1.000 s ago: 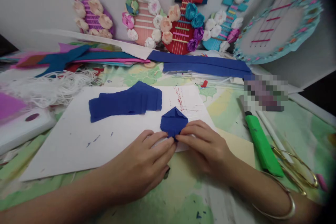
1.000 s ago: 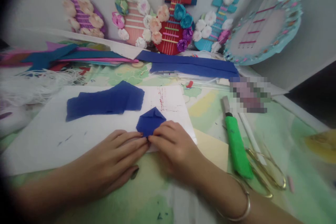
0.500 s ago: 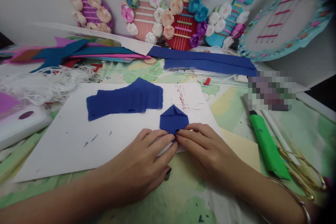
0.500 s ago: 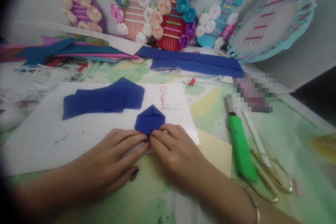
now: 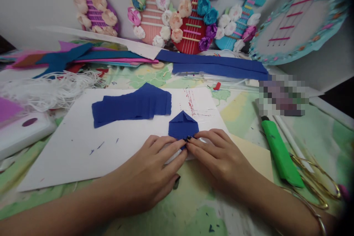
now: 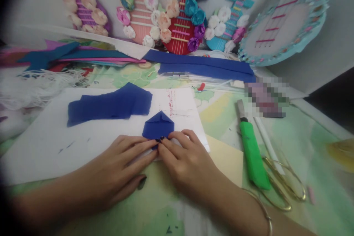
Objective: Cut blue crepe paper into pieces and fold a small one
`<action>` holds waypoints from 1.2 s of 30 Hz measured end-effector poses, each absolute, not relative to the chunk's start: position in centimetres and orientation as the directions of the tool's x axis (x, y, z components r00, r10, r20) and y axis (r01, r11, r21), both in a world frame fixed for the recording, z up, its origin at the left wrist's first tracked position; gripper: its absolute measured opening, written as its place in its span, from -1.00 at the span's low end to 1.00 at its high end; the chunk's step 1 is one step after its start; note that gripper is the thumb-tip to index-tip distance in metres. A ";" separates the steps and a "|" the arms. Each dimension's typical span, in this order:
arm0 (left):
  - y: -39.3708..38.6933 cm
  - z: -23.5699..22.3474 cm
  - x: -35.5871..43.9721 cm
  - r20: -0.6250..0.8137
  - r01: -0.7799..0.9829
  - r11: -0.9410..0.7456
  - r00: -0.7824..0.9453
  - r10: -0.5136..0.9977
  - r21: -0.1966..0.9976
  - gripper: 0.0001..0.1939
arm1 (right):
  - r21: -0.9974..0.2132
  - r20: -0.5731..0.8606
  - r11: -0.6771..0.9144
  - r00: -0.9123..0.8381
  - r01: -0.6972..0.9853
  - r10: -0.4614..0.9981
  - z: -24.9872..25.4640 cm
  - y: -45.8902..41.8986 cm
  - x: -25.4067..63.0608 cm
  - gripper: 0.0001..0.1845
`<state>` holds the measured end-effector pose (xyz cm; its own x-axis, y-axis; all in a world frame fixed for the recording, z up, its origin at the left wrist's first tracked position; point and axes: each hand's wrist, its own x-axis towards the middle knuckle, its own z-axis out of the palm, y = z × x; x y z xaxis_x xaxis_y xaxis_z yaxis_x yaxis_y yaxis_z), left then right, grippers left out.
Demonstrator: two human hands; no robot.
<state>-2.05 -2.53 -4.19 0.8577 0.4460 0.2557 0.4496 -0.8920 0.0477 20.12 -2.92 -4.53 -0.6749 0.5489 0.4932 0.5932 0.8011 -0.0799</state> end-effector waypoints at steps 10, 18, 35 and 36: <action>-2.6 -4.1 -2.1 0.248 0.446 -0.894 0.862 0.442 0.041 -0.59 | -0.071 0.519 0.789 -0.653 0.610 0.552 -4.4 -3.1 20.2 -0.74; -2.5 -4.2 -2.1 0.231 0.452 -0.892 0.866 0.444 0.020 -0.57 | -0.356 0.545 0.616 -0.379 0.702 0.747 -4.9 -1.9 20.5 -0.72; -2.6 -4.0 -2.0 0.202 0.449 -0.893 0.875 0.440 -0.002 -0.56 | -0.256 0.552 0.695 -0.489 0.671 0.675 -4.9 -2.3 20.7 -0.72; -2.6 -4.0 -2.0 0.202 0.449 -0.894 0.875 0.439 -0.002 -0.56 | -0.252 0.552 0.692 -0.487 0.676 0.677 -4.9 -2.3 20.7 -0.72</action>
